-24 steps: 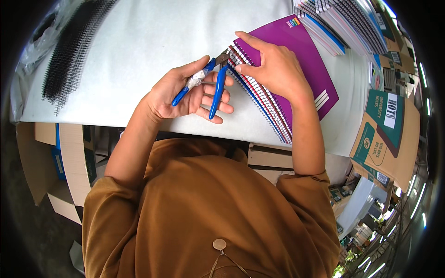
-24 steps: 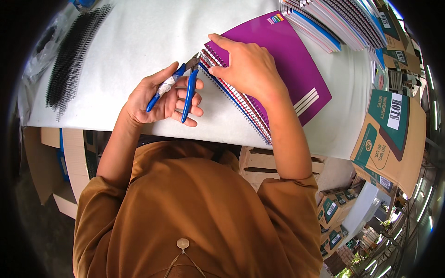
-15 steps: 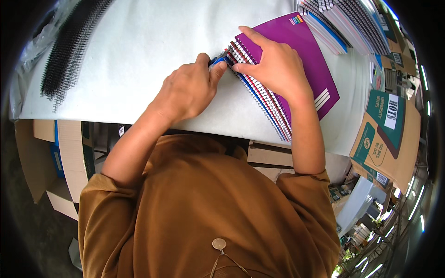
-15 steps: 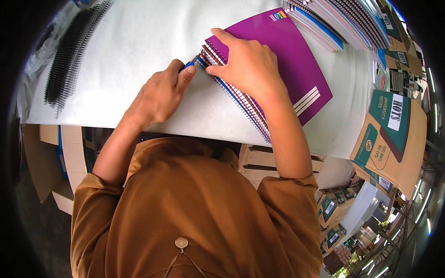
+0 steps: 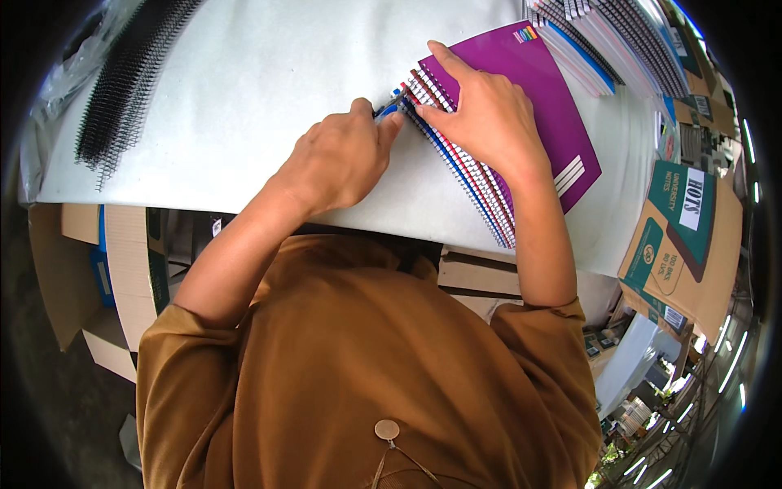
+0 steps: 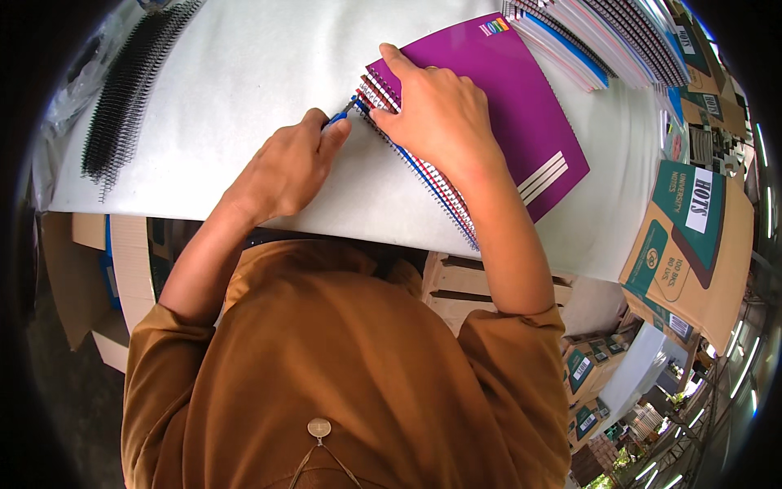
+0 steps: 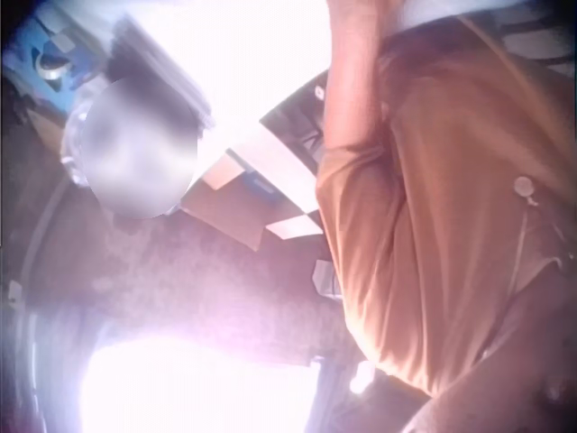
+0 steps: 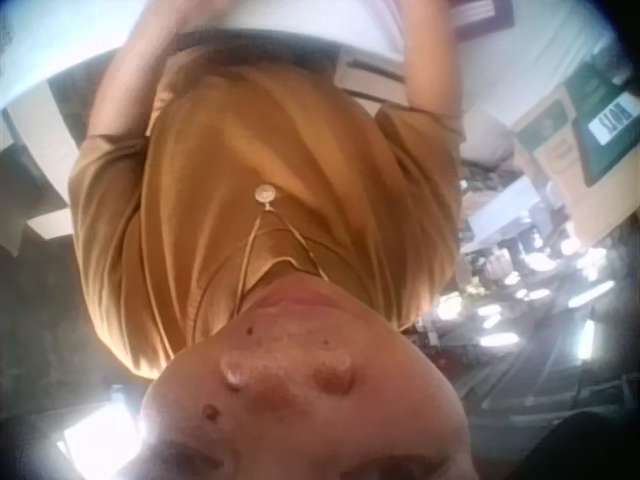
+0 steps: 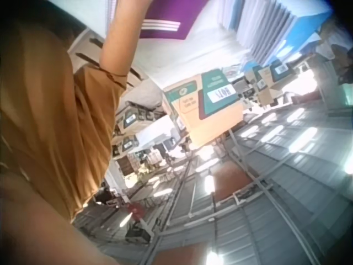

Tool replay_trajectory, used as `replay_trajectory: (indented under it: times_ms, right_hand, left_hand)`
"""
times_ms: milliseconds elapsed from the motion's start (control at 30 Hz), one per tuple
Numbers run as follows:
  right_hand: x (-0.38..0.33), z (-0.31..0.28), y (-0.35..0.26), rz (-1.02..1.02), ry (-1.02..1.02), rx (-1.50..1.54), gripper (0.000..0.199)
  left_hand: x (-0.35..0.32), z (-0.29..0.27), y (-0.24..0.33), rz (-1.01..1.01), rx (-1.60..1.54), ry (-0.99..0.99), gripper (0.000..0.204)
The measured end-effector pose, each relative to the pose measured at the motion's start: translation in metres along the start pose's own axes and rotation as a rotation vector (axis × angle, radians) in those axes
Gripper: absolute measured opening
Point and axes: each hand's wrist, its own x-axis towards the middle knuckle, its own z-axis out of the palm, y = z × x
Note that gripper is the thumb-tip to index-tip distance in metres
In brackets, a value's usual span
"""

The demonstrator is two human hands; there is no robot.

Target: The person uses shears to cut the wire binding on several notebooks, removes the excess wire, and stacks the notebooks into groups by color before placing them into a cardboard box.

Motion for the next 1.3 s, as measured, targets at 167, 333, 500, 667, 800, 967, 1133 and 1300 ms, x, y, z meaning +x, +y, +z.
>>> replay_trajectory:
  times_ms: [167, 333, 500, 667, 800, 967, 1133, 1300]
  right_hand:
    - [-0.003, 0.001, -0.012, 0.01, 0.028, -0.168, 0.073]
    - [-0.002, 0.001, -0.01, -0.018, 0.04, -0.092, 0.072]
    - [-0.005, 0.005, -0.011, -0.017, 0.072, -0.167, 0.075]
    - [-0.006, 0.01, -0.016, 0.06, 0.047, -0.246, 0.084]
    - [-0.008, 0.008, -0.016, -0.003, 0.082, -0.222, 0.083]
    - [-0.007, 0.008, -0.014, -0.015, 0.083, -0.227, 0.081]
    - [-0.003, 0.008, -0.015, 0.0, 0.074, -0.182, 0.082]
    - [-0.004, 0.005, -0.007, 0.019, 0.071, -0.142, 0.081]
  left_hand:
    - [0.007, -0.008, -0.021, -0.119, -0.941, -0.39, 0.057]
    - [0.011, -0.01, -0.029, -0.154, -1.478, -0.626, 0.057]
    - [0.007, -0.018, -0.012, -0.069, -0.548, -0.305, 0.054]
    - [0.011, -0.016, -0.025, -0.06, -0.739, -0.477, 0.057]
    - [0.012, -0.006, -0.035, -0.179, -1.39, -0.679, 0.058]
    - [0.015, -0.016, -0.03, -0.218, -1.394, -0.702, 0.056]
    - [0.003, -0.012, -0.005, 0.248, 0.304, 0.039, 0.048]
    - [0.008, -0.058, -0.015, -0.037, -0.014, -0.324, 0.047]
